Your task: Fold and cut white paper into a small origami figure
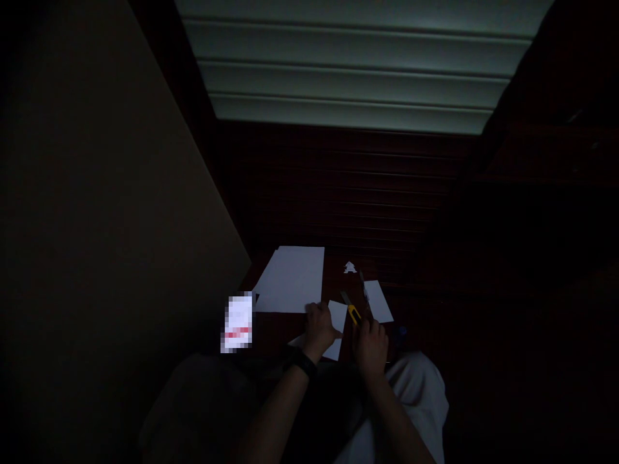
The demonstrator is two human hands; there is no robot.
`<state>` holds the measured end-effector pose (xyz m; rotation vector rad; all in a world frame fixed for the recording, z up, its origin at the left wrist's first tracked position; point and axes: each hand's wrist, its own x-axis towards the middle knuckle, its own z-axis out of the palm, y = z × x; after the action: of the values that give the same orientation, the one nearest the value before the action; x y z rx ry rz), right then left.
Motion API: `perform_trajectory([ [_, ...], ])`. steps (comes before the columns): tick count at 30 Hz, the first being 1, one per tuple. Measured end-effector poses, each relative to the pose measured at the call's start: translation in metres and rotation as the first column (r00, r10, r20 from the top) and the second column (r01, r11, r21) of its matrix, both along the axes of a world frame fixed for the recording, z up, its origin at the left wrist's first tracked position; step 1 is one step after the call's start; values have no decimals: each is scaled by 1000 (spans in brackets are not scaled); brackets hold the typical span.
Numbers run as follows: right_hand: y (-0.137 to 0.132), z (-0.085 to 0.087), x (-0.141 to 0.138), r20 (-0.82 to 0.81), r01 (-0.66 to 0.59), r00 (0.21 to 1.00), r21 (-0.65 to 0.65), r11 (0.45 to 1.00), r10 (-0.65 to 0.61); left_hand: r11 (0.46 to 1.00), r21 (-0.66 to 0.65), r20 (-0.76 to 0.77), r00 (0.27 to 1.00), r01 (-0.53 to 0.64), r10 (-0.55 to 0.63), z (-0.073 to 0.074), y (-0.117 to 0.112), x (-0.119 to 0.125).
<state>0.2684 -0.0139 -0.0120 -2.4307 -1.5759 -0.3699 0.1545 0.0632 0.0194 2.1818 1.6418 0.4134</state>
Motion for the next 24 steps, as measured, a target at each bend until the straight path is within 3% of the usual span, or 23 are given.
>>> perform_trajectory([
  [3, 0, -2, 0, -3, 9, 1000, 1, 1000, -9, 999, -5, -79, 995, -53, 52, -1, 2, 2],
  [7, 0, -3, 0, -5, 5, 1000, 16, 1000, -5, 1000, 13, -134, 991, 6, -5, 5, -1, 3],
  [15, 0, -6, 1, -24, -15, 1000, 41, 999, 16, 994, -34, 67, 993, 100, -98, 23, -13, 5],
  [18, 0, -7, 4, -91, -39, 995, 80, 996, 46, 976, -62, 53, 977, 210, -206, 34, -14, 0],
  [21, 0, -9, 12, -188, -65, 978, 159, 985, 94, 904, 14, -49, 903, 428, -427, 54, -17, -12],
  [24, -1, -11, 23, -255, -96, 953, 255, 962, 163, 762, 138, -213, 770, 633, -601, 77, -28, -26],
])
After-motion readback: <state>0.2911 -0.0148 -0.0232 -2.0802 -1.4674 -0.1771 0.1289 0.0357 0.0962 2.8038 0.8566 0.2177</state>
